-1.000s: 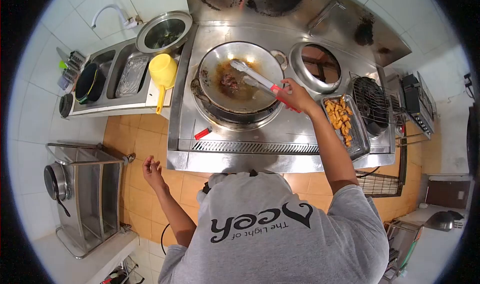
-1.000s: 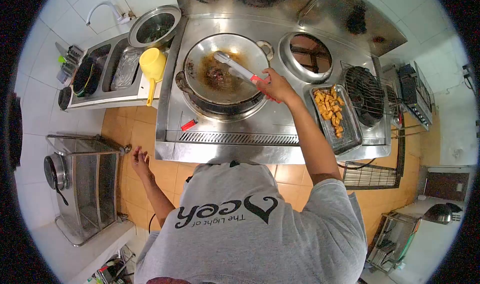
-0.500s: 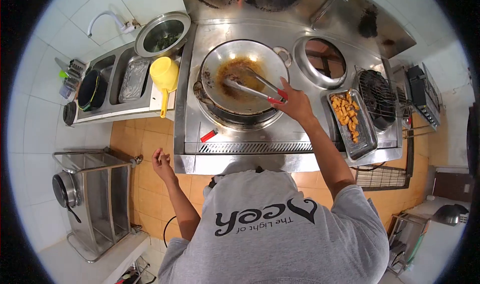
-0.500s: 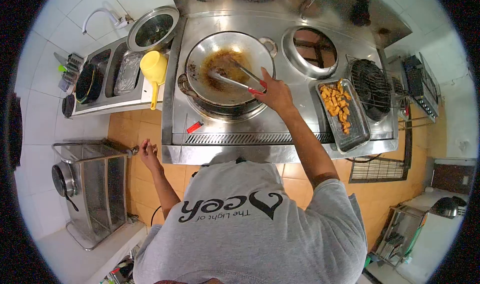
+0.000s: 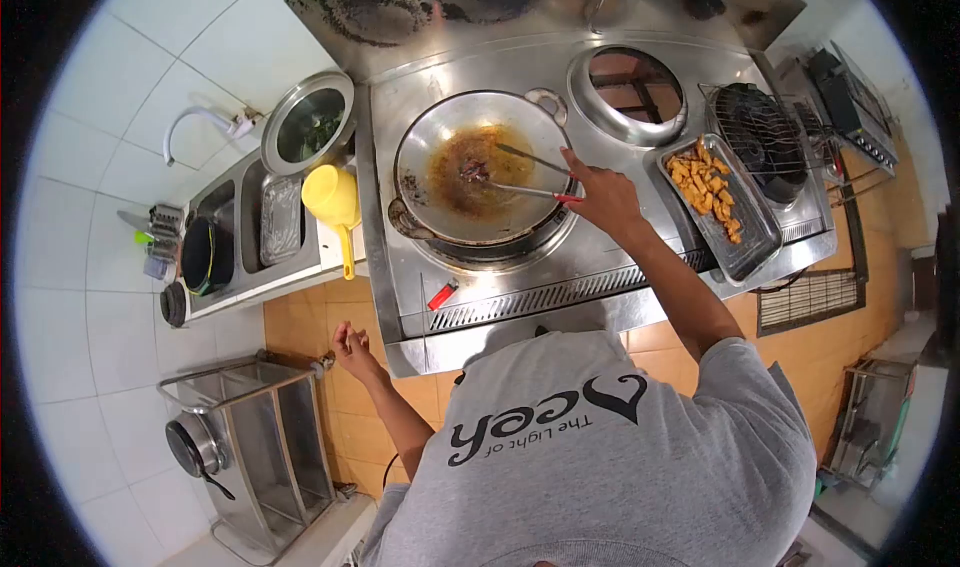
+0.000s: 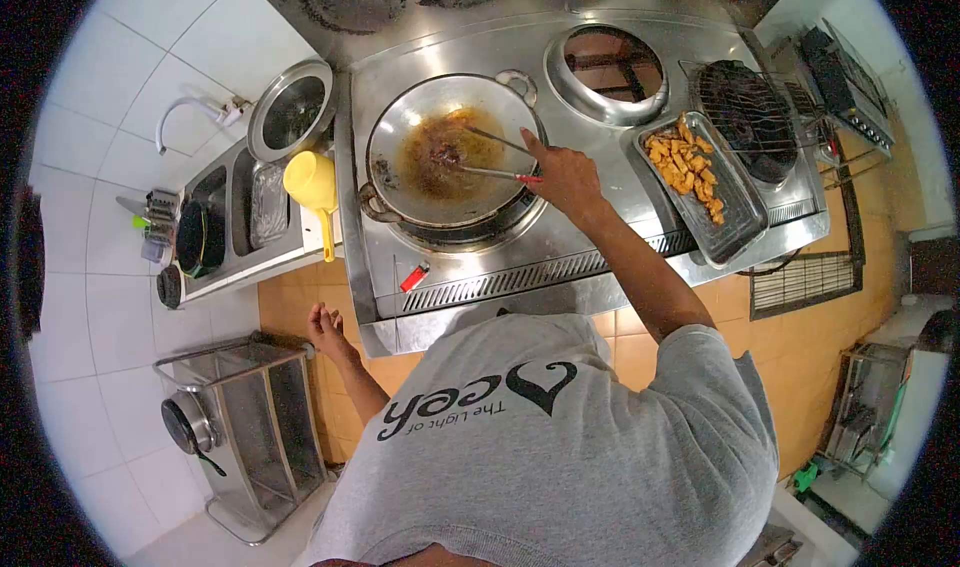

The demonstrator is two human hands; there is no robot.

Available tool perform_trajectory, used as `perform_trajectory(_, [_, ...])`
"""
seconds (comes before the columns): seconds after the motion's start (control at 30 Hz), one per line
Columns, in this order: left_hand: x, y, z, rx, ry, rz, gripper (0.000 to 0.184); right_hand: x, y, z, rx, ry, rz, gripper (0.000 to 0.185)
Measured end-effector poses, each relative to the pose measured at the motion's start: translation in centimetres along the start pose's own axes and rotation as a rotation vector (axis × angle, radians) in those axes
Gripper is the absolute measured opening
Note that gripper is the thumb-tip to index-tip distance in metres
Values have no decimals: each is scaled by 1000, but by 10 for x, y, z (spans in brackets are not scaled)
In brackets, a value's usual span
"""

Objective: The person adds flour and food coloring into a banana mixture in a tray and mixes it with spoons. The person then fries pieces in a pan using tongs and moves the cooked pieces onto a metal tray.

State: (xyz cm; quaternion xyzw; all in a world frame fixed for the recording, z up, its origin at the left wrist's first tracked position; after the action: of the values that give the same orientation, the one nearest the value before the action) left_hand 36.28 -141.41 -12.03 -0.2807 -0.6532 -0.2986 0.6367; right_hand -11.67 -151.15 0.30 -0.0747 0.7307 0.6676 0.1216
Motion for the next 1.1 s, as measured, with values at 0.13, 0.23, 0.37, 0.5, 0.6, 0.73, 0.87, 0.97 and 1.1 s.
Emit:
perform_trajectory(0.13, [3, -1, -5, -22, -21, 28, 19, 6, -1, 9, 94, 87, -96, 78])
perform_trajectory(0.23, [17, -6, -5, -1, -36, 71, 19, 13, -2, 17, 102, 71, -209, 81])
perform_trajectory(0.37, [14, 1, -2, -40, -54, 116, 21, 23, 0, 44, 147, 131, -290, 80])
perform_trajectory(0.5, [9, 5, 12, -74, -34, 105, 21, 27, 4, 70, 98, -8, -471, 79])
perform_trajectory(0.6, [17, 5, 34, -74, 11, 30, 21, 30, -6, 90, 14, -273, -810, 75])
perform_trajectory(0.73, [6, 17, 40, -96, 13, 46, 21, 27, -31, 110, -218, -623, -1627, 61])
perform_trajectory(0.87, [7, 20, 46, -84, 6, 37, 22, 18, -27, 117, -456, -686, -1949, 47])
perform_trajectory(0.97, [10, 23, 46, -74, 3, 38, 22, 13, -28, 117, -546, -688, -2064, 47])
perform_trajectory(1.1, [-1, 35, 41, -89, 5, 22, 24, 7, -29, 115, -602, -672, -2168, 47])
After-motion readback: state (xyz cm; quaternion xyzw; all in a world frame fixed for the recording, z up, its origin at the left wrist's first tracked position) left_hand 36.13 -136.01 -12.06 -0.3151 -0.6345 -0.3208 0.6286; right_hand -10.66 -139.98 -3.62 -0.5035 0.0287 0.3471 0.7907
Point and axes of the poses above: each hand's wrist, its own z-axis away from the middle knuckle, its own y-axis out of the back of the hand, x = y × z, the point moved 3 cm from there along -z, towards the middle knuckle, and after that the axes turned 6 degrees about -y, right-handed, at the moved point
